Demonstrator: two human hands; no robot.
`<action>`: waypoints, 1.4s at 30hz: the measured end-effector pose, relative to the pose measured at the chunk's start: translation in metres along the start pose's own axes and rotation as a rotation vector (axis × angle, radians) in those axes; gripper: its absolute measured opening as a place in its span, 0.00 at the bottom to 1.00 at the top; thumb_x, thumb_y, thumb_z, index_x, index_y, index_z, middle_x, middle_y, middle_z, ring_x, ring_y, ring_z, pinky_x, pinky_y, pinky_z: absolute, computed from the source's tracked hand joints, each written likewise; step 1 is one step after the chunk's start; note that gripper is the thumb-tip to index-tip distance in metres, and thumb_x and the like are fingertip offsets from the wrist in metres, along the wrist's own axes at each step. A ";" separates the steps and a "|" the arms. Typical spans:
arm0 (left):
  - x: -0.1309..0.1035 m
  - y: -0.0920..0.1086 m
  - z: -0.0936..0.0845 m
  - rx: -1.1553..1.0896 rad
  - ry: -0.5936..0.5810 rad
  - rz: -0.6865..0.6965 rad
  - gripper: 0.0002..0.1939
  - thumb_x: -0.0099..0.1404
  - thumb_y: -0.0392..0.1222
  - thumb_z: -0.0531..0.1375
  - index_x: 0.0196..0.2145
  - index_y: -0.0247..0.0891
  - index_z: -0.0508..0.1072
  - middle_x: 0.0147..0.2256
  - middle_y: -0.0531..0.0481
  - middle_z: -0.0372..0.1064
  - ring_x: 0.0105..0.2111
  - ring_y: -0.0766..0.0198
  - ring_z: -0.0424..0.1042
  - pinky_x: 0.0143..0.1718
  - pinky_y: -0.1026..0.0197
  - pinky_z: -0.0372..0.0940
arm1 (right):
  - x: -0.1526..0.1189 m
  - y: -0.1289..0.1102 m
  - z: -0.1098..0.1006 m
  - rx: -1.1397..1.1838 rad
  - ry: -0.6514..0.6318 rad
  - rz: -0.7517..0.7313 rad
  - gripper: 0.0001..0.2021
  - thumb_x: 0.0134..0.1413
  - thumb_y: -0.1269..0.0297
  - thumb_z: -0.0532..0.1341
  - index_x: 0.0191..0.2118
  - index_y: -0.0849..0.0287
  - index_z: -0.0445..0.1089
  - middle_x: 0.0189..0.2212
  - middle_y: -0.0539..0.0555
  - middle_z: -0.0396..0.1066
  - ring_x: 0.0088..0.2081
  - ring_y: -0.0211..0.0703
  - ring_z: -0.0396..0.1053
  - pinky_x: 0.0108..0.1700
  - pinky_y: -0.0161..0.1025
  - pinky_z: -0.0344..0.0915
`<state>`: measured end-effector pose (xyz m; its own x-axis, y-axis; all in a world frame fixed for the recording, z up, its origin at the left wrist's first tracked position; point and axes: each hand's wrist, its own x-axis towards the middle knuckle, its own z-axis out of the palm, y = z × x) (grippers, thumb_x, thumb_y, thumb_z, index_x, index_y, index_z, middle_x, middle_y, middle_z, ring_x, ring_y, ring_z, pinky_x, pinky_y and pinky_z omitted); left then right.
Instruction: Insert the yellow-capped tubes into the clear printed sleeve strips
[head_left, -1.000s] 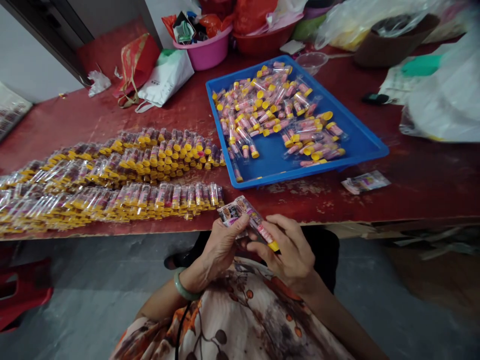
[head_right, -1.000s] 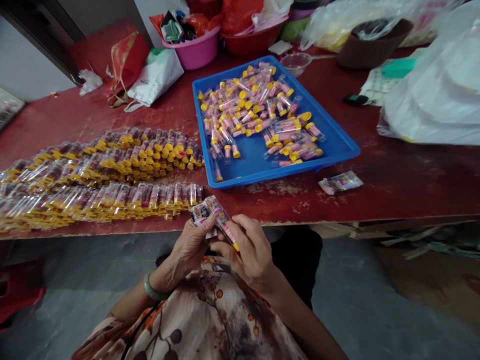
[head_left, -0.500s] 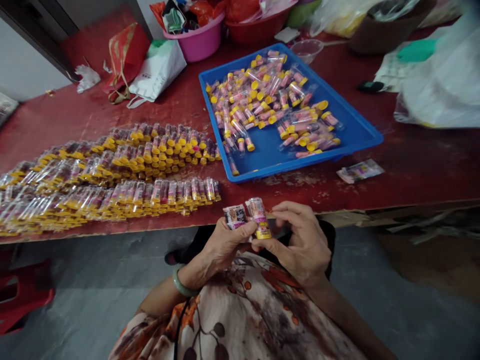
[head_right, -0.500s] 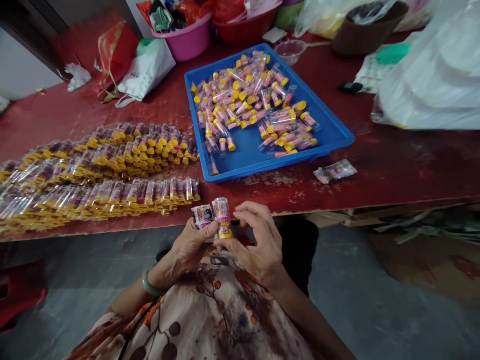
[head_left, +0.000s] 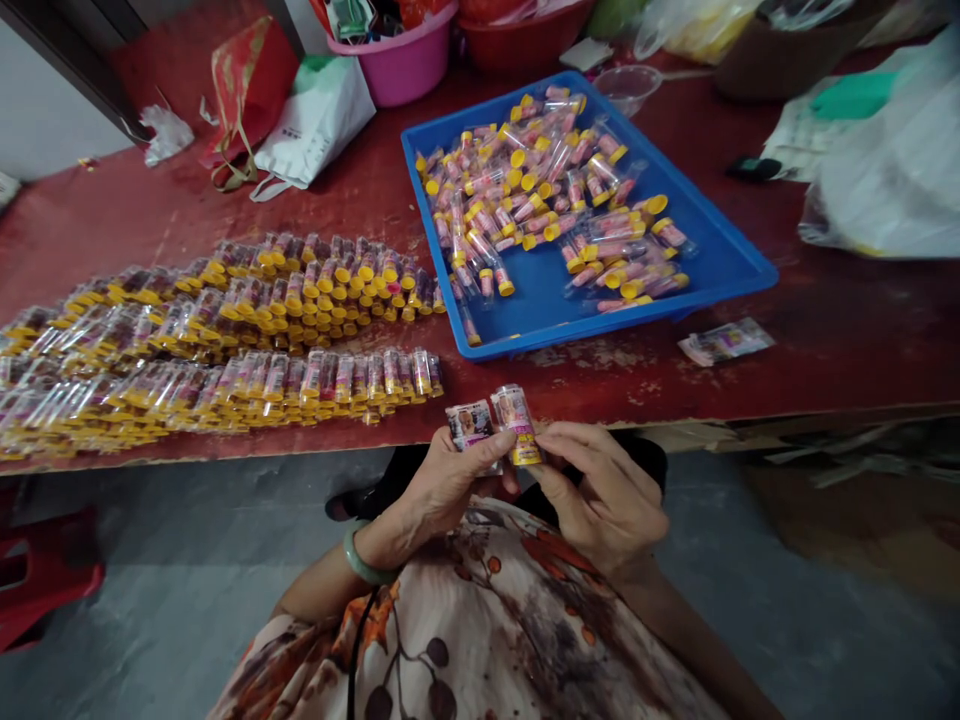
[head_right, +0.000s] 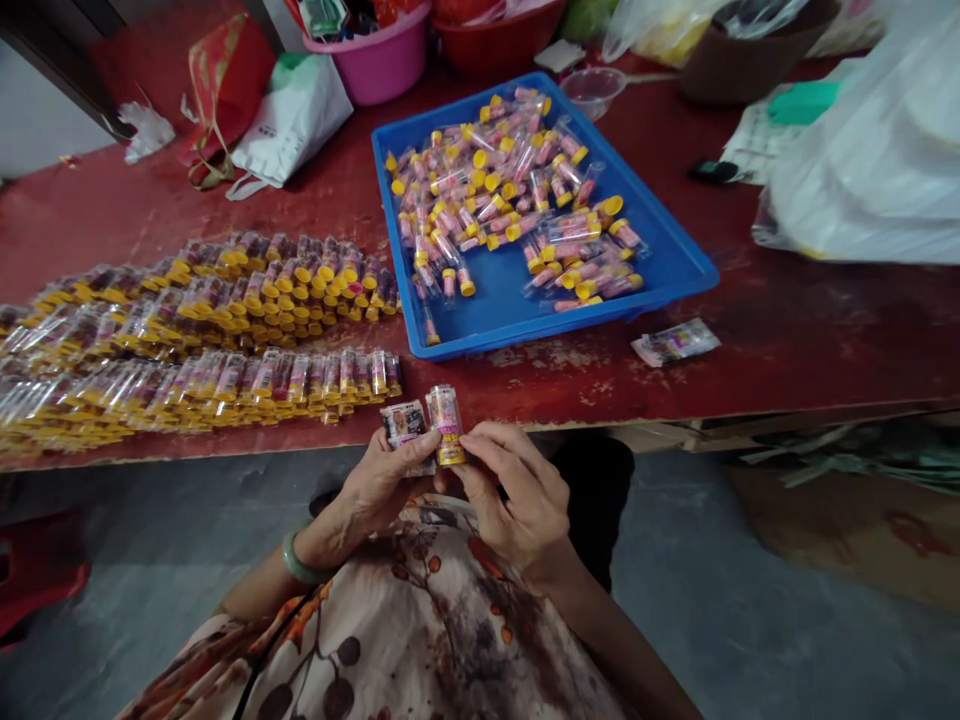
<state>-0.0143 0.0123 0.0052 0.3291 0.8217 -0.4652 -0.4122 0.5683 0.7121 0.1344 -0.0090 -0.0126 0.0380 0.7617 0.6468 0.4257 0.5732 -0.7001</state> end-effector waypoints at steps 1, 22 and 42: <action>0.000 -0.001 -0.001 0.007 -0.006 0.008 0.13 0.55 0.47 0.67 0.29 0.33 0.74 0.22 0.52 0.69 0.18 0.71 0.67 0.20 0.69 0.59 | -0.001 0.000 0.001 -0.033 0.021 -0.017 0.19 0.50 0.80 0.61 0.47 0.57 0.71 0.39 0.55 0.71 0.39 0.42 0.72 0.39 0.40 0.72; -0.006 -0.002 0.002 -0.010 0.055 -0.023 0.17 0.49 0.47 0.70 0.28 0.33 0.72 0.20 0.52 0.68 0.16 0.70 0.66 0.17 0.68 0.55 | -0.010 -0.003 0.005 -0.459 0.054 -0.305 0.14 0.50 0.76 0.64 0.45 0.63 0.71 0.37 0.58 0.74 0.35 0.41 0.74 0.37 0.35 0.71; -0.023 0.155 -0.091 0.649 0.578 0.555 0.13 0.49 0.46 0.68 0.29 0.34 0.74 0.22 0.53 0.66 0.20 0.70 0.59 0.22 0.65 0.54 | 0.016 0.015 0.026 -0.374 -0.043 -0.543 0.11 0.46 0.80 0.66 0.37 0.62 0.72 0.27 0.51 0.77 0.27 0.40 0.75 0.33 0.36 0.68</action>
<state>-0.1629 0.0850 0.0783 -0.2970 0.9539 -0.0434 0.2134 0.1106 0.9707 0.1181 0.0193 -0.0203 -0.3034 0.4101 0.8601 0.6596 0.7418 -0.1210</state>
